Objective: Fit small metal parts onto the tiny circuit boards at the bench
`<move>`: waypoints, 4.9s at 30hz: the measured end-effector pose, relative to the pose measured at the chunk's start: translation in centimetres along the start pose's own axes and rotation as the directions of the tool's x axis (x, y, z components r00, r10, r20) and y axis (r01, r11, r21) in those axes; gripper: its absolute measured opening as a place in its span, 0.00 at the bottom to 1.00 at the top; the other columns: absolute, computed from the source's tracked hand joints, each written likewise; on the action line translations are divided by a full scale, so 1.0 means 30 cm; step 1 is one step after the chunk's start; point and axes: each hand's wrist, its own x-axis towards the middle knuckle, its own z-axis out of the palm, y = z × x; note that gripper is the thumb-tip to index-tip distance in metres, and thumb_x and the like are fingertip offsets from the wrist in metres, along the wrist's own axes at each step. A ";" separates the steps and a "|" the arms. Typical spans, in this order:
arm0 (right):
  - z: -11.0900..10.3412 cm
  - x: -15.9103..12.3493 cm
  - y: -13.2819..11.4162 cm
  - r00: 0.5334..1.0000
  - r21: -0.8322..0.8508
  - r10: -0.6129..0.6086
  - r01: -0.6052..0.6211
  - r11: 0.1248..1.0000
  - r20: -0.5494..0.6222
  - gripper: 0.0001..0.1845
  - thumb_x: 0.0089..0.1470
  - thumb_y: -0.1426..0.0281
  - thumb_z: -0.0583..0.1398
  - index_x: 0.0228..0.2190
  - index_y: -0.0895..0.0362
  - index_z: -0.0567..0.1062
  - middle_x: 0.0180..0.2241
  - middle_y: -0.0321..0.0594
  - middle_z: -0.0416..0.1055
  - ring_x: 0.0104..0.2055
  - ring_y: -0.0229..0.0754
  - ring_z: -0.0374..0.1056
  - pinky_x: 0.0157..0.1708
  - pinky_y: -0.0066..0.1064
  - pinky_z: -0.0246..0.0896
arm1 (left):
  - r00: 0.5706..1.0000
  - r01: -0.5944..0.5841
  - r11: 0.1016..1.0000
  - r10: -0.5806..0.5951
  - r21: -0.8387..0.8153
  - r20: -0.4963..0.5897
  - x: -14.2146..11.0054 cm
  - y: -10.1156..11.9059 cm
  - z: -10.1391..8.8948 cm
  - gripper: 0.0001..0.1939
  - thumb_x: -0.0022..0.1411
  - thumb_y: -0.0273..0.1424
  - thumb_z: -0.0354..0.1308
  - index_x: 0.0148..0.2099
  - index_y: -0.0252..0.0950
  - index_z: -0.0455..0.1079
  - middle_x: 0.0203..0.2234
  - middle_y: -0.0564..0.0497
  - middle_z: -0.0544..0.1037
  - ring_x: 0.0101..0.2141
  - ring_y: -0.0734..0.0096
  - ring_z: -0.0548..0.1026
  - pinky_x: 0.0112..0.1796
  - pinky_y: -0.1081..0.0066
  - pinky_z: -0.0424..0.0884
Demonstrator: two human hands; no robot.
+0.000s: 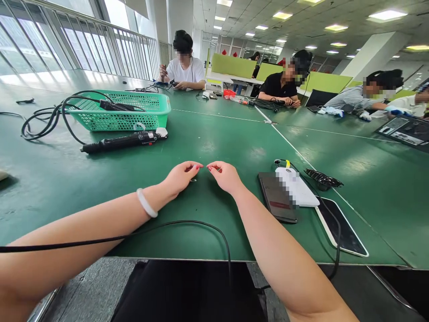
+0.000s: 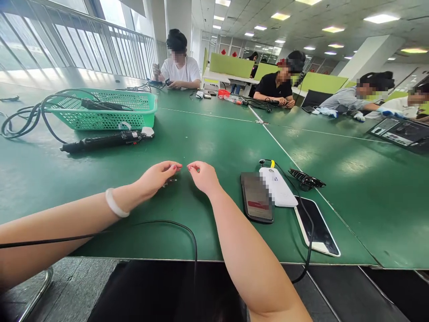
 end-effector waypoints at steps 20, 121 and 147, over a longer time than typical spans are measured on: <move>0.005 -0.031 -0.065 0.935 -0.108 -0.014 0.056 0.993 0.354 0.08 0.48 0.79 0.59 0.25 0.56 0.77 0.29 0.36 0.74 0.31 0.35 0.68 0.35 0.29 0.62 | 0.992 0.123 0.897 -0.120 -0.425 0.033 0.027 -0.001 -0.029 0.10 0.62 0.31 0.55 0.42 0.34 0.74 0.35 0.48 0.74 0.28 0.79 0.69 0.33 0.73 0.66; 0.030 -0.040 -0.066 0.916 -0.274 -0.381 0.337 0.901 -0.124 0.08 0.53 0.75 0.57 0.25 0.56 0.75 0.27 0.37 0.70 0.30 0.37 0.64 0.31 0.30 0.57 | 0.979 -0.141 0.989 0.134 0.037 0.154 -0.002 -0.002 -0.030 0.23 0.54 0.32 0.60 0.54 0.36 0.71 0.39 0.49 0.81 0.41 0.62 0.78 0.48 0.64 0.70; 0.060 -0.023 -0.040 0.976 -0.288 -0.166 0.200 0.936 0.139 0.04 0.48 0.73 0.60 0.27 0.55 0.77 0.29 0.36 0.71 0.32 0.36 0.64 0.33 0.30 0.57 | 0.984 0.162 0.877 -0.178 -0.452 0.009 0.034 -0.005 -0.025 0.09 0.62 0.18 0.50 0.43 0.29 0.69 0.34 0.47 0.76 0.35 0.73 0.78 0.46 0.69 0.73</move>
